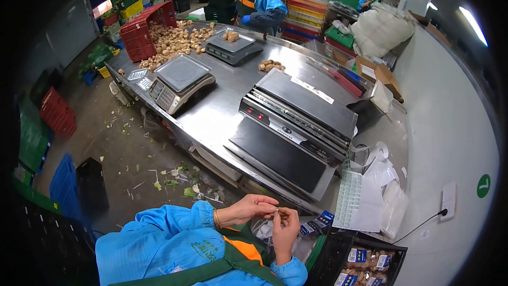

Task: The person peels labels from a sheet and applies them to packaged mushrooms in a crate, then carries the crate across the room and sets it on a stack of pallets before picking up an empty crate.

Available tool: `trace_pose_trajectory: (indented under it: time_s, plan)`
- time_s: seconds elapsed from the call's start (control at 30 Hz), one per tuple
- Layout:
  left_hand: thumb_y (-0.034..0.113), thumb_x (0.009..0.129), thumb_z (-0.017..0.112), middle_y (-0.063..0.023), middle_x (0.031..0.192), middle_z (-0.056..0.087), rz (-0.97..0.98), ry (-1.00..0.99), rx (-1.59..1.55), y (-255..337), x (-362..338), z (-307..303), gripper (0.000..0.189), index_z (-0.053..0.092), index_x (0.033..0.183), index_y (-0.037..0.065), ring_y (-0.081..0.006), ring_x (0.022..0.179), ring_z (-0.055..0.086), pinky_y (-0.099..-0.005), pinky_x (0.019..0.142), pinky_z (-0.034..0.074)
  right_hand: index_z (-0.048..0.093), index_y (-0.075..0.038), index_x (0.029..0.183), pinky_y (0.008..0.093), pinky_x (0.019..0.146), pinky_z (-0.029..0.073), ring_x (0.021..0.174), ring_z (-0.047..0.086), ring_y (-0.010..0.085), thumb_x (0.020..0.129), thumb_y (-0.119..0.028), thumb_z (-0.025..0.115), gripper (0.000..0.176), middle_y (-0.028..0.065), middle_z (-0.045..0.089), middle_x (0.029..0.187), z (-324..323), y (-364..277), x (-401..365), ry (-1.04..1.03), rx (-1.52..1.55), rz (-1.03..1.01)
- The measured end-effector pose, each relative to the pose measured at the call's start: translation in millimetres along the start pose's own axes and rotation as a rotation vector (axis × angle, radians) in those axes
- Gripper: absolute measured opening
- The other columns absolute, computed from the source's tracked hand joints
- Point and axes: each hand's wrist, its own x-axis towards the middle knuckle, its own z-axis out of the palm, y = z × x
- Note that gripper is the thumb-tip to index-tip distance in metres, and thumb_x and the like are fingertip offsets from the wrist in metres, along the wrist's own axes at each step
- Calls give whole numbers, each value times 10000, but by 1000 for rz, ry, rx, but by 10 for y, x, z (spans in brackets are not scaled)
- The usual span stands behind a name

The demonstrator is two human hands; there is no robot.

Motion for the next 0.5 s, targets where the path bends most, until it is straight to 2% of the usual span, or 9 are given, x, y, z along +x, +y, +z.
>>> trace_pose_trajectory:
  time_s: [0.2, 0.3, 0.37, 0.5]
  plan:
    - [119, 864, 648, -62, 943, 653, -47, -9, -43, -41, 23, -19, 340, 555, 1161, -17, -111, 803, 623, -232, 748, 517, 567, 19, 887, 206, 605, 472, 722, 569, 89, 841, 28, 606, 61, 39, 560, 847, 4, 5, -9, 17, 15, 39]
    - [117, 860, 654, -74, 976, 654, -34, 33, -14, -23, -19, 5, 361, 547, 1174, -25, -127, 857, 631, -247, 786, 520, 581, 14, 848, 215, 592, 472, 695, 578, 110, 809, 55, 611, 64, 54, 565, 823, 59, -61, -6, 64, -127, -38]
    - [118, 855, 661, -91, 1011, 651, 22, 46, 5, -61, -48, 1, 386, 536, 1187, -35, -142, 901, 630, -259, 813, 518, 596, 12, 816, 248, 591, 478, 678, 592, 158, 777, 66, 615, 70, 87, 574, 817, 114, -130, -25, 87, -394, -209]
    - [122, 858, 661, -100, 1055, 639, 36, 96, -67, -215, -31, -124, 410, 518, 1205, -41, -148, 935, 620, -270, 827, 516, 615, 11, 827, 281, 600, 484, 692, 606, 206, 767, 62, 614, 79, 113, 589, 834, 182, -48, -48, 75, -419, -235]
